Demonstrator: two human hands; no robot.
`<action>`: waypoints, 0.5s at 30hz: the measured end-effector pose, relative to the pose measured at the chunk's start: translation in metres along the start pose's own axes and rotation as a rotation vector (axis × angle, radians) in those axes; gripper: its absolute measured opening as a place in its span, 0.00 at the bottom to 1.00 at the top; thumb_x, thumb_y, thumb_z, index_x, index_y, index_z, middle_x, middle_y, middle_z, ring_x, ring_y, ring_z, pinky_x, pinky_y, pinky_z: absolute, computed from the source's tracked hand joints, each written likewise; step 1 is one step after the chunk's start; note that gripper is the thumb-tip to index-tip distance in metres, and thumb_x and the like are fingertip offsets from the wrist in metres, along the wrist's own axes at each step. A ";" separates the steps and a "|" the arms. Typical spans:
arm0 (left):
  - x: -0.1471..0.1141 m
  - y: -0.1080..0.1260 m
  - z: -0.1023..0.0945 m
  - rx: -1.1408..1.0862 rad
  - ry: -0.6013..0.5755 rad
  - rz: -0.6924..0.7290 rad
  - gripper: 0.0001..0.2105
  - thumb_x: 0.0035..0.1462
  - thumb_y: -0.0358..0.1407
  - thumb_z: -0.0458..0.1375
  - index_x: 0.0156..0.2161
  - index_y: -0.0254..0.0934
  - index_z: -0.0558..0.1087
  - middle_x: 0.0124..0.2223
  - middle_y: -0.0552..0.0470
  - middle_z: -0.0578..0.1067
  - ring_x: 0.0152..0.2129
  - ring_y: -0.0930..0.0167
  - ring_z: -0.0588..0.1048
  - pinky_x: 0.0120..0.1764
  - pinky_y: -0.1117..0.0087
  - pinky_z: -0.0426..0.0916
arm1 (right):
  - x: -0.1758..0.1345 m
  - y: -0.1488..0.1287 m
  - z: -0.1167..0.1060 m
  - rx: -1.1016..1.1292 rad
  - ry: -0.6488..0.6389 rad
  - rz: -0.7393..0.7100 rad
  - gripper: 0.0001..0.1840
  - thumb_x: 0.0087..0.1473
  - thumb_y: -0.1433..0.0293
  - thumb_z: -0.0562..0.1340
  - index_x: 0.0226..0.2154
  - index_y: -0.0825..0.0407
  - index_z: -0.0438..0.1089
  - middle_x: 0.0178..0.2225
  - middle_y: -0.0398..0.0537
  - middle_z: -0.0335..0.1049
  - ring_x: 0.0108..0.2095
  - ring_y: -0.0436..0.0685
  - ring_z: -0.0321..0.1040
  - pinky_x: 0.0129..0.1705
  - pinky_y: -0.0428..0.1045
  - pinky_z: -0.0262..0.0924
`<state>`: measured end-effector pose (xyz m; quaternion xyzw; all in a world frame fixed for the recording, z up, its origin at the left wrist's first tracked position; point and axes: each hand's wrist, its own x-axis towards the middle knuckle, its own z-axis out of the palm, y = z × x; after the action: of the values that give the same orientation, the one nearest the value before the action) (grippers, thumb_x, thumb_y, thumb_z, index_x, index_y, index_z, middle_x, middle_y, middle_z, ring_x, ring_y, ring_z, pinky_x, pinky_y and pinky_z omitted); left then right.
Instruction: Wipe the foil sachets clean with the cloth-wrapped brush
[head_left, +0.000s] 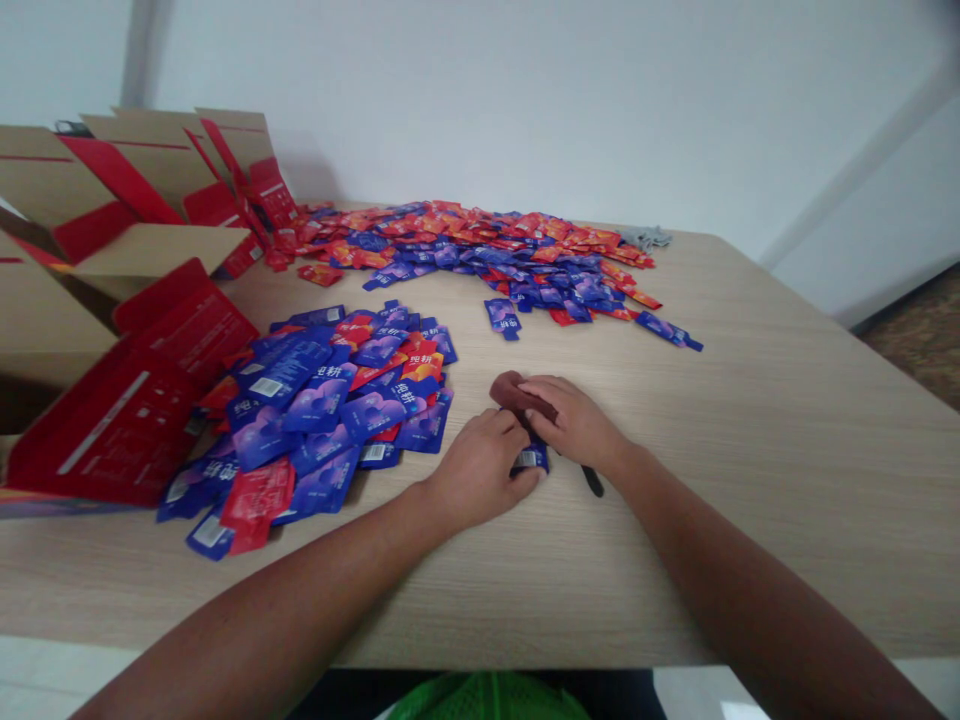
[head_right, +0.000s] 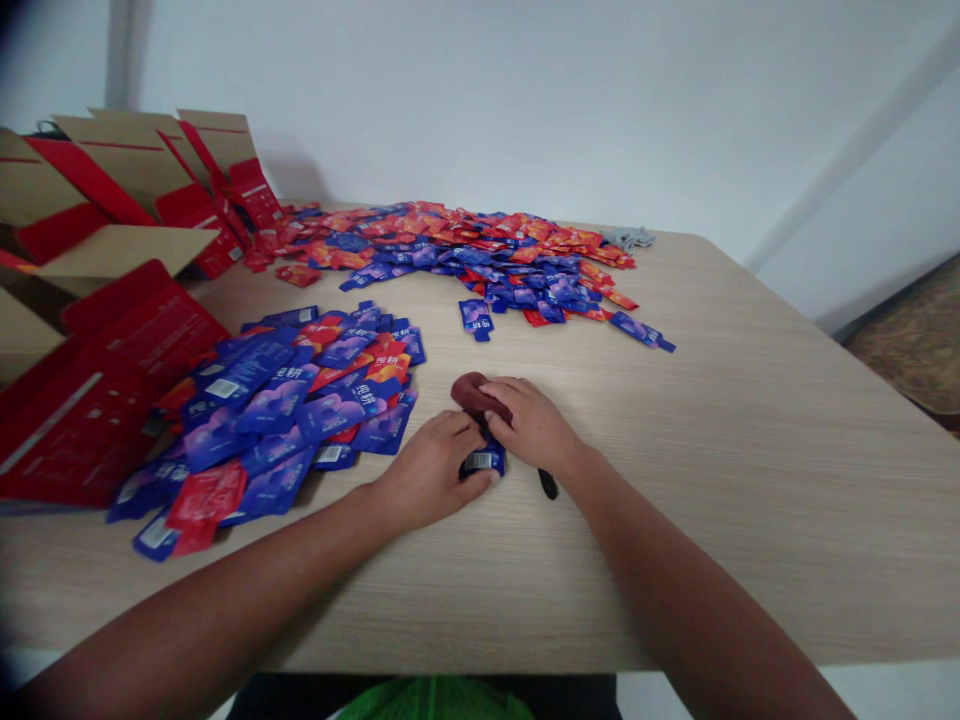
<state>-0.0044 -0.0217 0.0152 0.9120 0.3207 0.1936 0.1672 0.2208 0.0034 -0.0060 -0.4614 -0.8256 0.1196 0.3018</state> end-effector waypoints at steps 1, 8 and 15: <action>0.000 0.000 0.000 0.010 -0.004 0.002 0.13 0.63 0.44 0.65 0.47 0.39 0.77 0.49 0.43 0.77 0.48 0.56 0.74 0.53 0.53 0.71 | 0.000 0.002 0.000 -0.011 0.006 0.012 0.24 0.63 0.70 0.62 0.61 0.47 0.71 0.62 0.55 0.73 0.61 0.67 0.70 0.65 0.67 0.65; 0.000 0.001 -0.001 0.043 -0.006 0.004 0.12 0.64 0.45 0.64 0.44 0.38 0.76 0.48 0.42 0.76 0.47 0.57 0.74 0.51 0.54 0.71 | 0.000 0.008 -0.004 -0.029 0.107 0.044 0.20 0.64 0.69 0.61 0.58 0.47 0.72 0.59 0.55 0.75 0.59 0.68 0.71 0.63 0.68 0.66; 0.000 0.001 -0.001 0.024 -0.008 0.004 0.13 0.63 0.44 0.65 0.48 0.39 0.77 0.49 0.43 0.77 0.48 0.56 0.75 0.53 0.53 0.71 | -0.002 -0.014 -0.007 0.106 0.231 -0.030 0.22 0.65 0.69 0.61 0.60 0.45 0.71 0.61 0.54 0.74 0.61 0.65 0.71 0.65 0.65 0.66</action>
<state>-0.0043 -0.0221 0.0164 0.9154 0.3205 0.1863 0.1570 0.2158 -0.0063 0.0052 -0.4432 -0.7846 0.1047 0.4208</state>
